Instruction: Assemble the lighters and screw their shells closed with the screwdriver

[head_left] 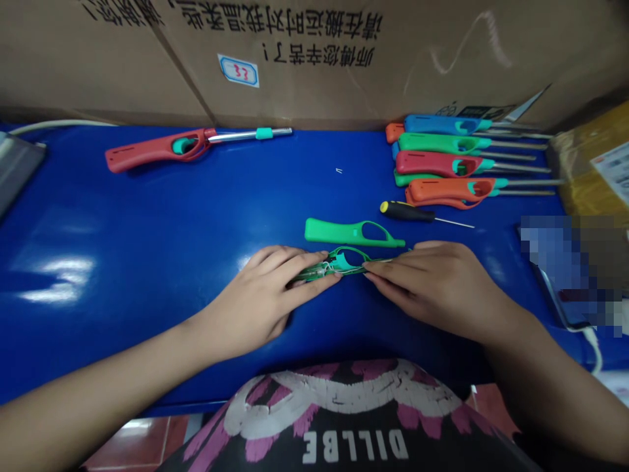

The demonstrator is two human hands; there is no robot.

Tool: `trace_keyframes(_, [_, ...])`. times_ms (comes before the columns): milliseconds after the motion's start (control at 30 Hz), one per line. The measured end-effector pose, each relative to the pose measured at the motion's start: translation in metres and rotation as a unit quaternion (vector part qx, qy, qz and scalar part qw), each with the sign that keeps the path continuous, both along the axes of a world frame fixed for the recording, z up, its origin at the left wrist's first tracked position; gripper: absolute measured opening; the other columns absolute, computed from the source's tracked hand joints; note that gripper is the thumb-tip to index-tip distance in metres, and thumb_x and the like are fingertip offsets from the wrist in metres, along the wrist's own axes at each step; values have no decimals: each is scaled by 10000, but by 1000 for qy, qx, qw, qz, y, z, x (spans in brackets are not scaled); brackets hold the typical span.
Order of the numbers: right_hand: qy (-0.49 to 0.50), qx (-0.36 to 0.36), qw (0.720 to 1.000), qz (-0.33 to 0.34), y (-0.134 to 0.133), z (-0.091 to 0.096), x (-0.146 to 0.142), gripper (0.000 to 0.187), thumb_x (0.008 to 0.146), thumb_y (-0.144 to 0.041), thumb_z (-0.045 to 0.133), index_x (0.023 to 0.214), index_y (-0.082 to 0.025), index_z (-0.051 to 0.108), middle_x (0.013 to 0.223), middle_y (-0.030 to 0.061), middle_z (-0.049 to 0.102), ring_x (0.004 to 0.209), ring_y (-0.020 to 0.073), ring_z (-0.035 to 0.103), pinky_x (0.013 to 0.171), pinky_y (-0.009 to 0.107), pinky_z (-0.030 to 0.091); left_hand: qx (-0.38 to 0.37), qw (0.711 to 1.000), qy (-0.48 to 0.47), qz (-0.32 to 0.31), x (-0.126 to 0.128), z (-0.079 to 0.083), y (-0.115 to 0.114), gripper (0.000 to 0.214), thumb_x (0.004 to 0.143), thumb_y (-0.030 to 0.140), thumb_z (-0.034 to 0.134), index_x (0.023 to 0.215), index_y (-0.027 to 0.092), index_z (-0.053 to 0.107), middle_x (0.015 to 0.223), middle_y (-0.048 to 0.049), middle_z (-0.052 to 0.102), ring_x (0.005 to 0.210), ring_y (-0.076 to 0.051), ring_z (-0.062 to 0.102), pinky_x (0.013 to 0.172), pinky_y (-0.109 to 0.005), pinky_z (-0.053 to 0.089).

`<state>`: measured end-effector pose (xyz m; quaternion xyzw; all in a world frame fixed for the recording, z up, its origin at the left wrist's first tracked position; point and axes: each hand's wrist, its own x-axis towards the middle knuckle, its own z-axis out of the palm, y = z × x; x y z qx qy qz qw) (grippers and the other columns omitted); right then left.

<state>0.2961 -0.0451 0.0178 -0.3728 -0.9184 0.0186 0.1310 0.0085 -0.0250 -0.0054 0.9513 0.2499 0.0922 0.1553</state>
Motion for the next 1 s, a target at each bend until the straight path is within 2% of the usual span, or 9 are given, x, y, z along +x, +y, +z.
trace_keyframes(133, [-32,-33,999,-4,1,-1,-2,196,1023,-273,532,1037,-207,716,935,-7,803,742,154,731,678,320,449,-20,1000,-17,17,2,0,-1,603,862,-8,476,1447,140,476,1468,-111,539,1287,-269,488,1085,-435,384])
trace_keyframes(367, [-41,-61,997,-36,0,-1,-5,198,1033,-309,497,1034,-208,667,914,0,782,736,169,717,623,318,433,-9,1000,11,11,2,4,-2,662,832,-9,506,1457,210,492,1491,-104,508,1240,-307,500,1033,-472,407])
trace_keyframes(833, [-39,-92,995,-31,-2,-1,-8,169,1026,-291,506,1006,-211,654,894,-9,771,751,179,717,624,324,436,-76,996,-24,35,3,4,-2,613,817,-53,460,1362,216,537,1434,-112,511,1278,-287,472,1058,-475,384])
trace_keyframes(1000, [-23,-79,996,-25,-1,-1,-9,176,1030,-278,500,1010,-202,658,884,-4,774,750,162,716,622,307,446,-81,996,-25,34,4,4,-1,621,814,-61,459,1364,220,521,1434,-112,506,1281,-284,465,1050,-472,382])
